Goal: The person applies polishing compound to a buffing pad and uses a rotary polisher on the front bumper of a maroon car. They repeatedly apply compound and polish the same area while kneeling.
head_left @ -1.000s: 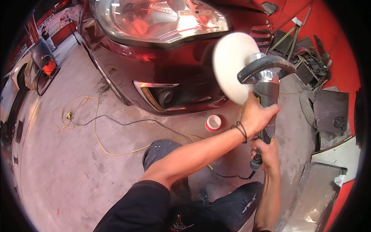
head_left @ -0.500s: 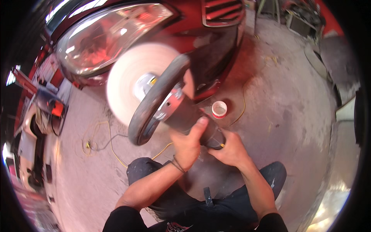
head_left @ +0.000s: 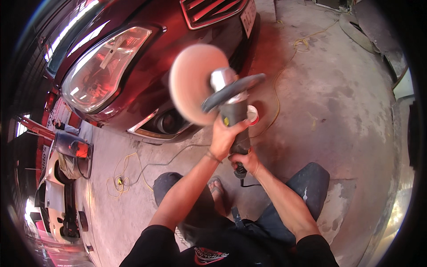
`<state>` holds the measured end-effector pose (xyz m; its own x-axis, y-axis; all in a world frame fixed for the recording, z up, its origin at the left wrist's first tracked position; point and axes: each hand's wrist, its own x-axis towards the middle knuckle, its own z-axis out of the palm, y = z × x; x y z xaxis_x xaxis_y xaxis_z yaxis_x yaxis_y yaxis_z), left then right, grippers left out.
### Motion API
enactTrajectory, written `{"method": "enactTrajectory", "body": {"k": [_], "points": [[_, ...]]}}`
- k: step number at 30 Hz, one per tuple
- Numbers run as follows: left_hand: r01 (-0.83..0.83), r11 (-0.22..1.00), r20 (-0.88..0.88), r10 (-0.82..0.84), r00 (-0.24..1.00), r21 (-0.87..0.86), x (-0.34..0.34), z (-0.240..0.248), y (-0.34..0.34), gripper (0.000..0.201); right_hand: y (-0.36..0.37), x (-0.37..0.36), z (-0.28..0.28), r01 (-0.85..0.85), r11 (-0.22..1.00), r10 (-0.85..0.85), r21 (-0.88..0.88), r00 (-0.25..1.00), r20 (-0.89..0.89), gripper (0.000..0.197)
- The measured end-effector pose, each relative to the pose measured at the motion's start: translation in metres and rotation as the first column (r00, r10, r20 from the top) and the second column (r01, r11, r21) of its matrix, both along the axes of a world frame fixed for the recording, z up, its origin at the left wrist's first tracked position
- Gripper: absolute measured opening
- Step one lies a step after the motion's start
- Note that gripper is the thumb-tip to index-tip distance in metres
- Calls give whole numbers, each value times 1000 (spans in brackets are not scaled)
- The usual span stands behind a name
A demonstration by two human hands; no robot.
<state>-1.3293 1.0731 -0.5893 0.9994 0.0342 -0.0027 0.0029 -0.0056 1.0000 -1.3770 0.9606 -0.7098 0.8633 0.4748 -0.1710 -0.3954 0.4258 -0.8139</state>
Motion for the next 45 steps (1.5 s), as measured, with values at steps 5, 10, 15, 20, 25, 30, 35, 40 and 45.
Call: {"method": "enactTrajectory", "body": {"k": [5,10,15,20,25,30,35,40,45], "points": [[-37,962,-233,103,967,272,28,0,-18,55,4,4,6,11,949,56,315,978,-202,6],[-166,943,-174,223,959,289,-11,-24,-10,65,6,-19,-13,-48,983,74,175,986,-149,12],[-235,959,-161,260,952,161,-79,-46,27,59,32,-69,-48,-130,987,137,92,987,-80,22],[-288,955,-242,297,924,75,-114,-73,57,52,53,-101,-75,-210,978,205,-16,967,-149,23],[-279,955,-260,296,919,100,-124,-78,73,48,65,-116,-79,-229,973,219,-22,954,-205,22],[-219,968,-257,245,935,123,-117,-72,64,50,63,-118,-71,-171,984,158,-39,960,-233,18],[-149,967,-279,204,938,207,-84,-75,54,55,54,-99,-67,-73,996,85,59,967,-238,17],[-86,996,-399,87,913,23,-72,-102,43,48,31,-91,-61,27,987,-70,-160,961,-269,13],[-104,942,-616,-123,778,-319,-57,-146,31,54,-3,-89,-48,-23,874,-158,-485,931,-329,10]]}}
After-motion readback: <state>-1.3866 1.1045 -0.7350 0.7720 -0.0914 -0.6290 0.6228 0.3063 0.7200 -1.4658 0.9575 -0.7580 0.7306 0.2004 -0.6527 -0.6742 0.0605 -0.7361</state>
